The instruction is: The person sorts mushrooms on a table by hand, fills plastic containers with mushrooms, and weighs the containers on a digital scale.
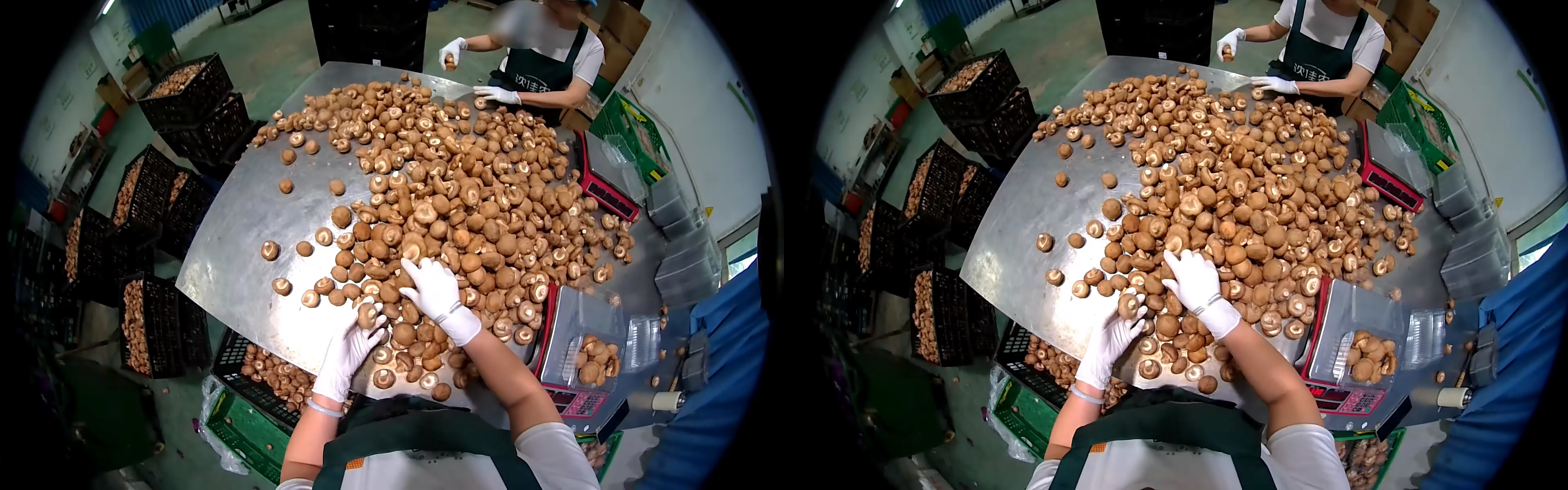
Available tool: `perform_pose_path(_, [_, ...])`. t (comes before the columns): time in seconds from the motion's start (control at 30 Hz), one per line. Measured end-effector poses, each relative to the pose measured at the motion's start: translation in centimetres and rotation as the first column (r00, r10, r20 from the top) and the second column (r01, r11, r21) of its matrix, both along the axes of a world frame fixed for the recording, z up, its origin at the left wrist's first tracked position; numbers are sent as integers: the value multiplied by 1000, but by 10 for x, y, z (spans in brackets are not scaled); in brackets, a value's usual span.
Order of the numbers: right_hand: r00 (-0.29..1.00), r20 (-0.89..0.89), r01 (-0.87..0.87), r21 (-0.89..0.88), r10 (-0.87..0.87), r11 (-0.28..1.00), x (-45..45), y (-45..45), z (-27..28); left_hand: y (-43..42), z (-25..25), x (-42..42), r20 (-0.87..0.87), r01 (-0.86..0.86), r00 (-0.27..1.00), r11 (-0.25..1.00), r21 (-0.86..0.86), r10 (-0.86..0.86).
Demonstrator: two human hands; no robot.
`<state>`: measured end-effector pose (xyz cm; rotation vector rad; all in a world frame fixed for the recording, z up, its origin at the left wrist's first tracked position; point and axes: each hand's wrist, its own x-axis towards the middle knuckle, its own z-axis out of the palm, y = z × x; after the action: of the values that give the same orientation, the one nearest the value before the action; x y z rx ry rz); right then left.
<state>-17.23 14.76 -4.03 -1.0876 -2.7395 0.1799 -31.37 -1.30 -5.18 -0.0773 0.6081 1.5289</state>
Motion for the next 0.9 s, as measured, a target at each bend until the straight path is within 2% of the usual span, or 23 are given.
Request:
perform_pose_path(0.07, [972,-232,-4,-212,-46,977,9,-2,13,-2,2,-1,-56,-46,997,999,-22,45])
perform_pose_path(0.1, [974,-214,-34,-462,-74,886,19,0,28,-8,-9,-3,-313,1,949,995,-98,-32])
perform_pose_path(0.13, [974,-212,-31,-459,-76,888,27,1,27,-8,-8,-2,-542,29,831,983,-179,-123])
perform_pose_path(0.17, [868,-455,-209,-698,-198,685,36,0,26,-7,-7,8,-754,14,640,983,-184,-150])
perform_pose_path(0.2, [699,-599,-440,-790,-391,426,43,-3,26,-9,-3,14,-863,110,430,965,-240,-264])
perform_pose_path(0.23, [660,-586,-484,-810,-470,331,49,-5,26,-8,-1,21,-980,130,-16,971,-199,-199])
perform_pose_path(0.27, [620,-564,-531,-814,-546,237,55,-7,25,-6,1,29,-888,166,-455,972,-163,-71])
perform_pose_path(0.3, [584,-573,-552,-800,-576,236,60,-10,19,-4,0,35,-803,200,-578,929,-312,-146])
perform_pose_path(0.33, [546,-581,-574,-784,-603,236,62,-14,19,-2,-6,39,-770,235,-628,915,-329,-116])
perform_pose_path(0.37, [511,-552,-629,-762,-659,151,65,-18,21,-1,-10,41,-764,230,-637,921,-314,-102])
perform_pose_path(0.4, [503,-559,-632,-758,-659,161,68,-23,24,1,-15,41,-756,224,-649,927,-300,-88])
perform_pose_path(0.47, [385,-428,-768,-640,-818,-26,73,-31,28,4,-6,42,-947,147,-311,981,-127,-77])
perform_pose_path(0.5, [362,-471,-767,-640,-804,30,78,-32,16,1,-1,37,-862,209,251,894,-396,-441])
perform_pose_path(0.53, [348,-477,-785,-618,-807,26,80,-37,24,1,-11,32,-759,206,621,975,-84,-196])
perform_pose_path(0.6, [380,-463,-803,-595,-801,-37,90,-46,25,-4,22,24,-424,238,867,965,-107,-261])
perform_pose_path(0.63, [408,-467,-766,-643,-784,-16,90,-50,24,-6,20,17,-376,319,874,947,-34,-308])
perform_pose_path(0.67, [431,-470,-725,-688,-771,14,92,-55,24,-8,19,20,-387,335,865,942,-30,-320])
perform_pose_path(0.7, [448,-479,-675,-735,-755,65,92,-63,25,-8,18,28,-534,214,817,974,-71,-219])
perform_pose_path(0.73, [492,-634,-582,-749,-596,316,93,-69,14,-5,23,39,-663,103,737,992,-77,-129])
perform_pose_path(0.77, [547,-624,-526,-774,-558,351,92,-78,18,-7,36,45,-870,135,483,990,-41,-101])
perform_pose_path(0.8, [577,-630,-516,-775,-520,366,93,-87,11,-6,36,53,-895,112,443,994,0,-50])
perform_pose_path(0.87, [548,-647,-592,-748,-531,299,93,-100,8,-12,28,61,-999,133,50,991,-4,-11])
perform_pose_path(0.9, [571,-607,-578,-775,-552,255,93,-107,15,-12,34,71,-990,203,-124,978,44,70])
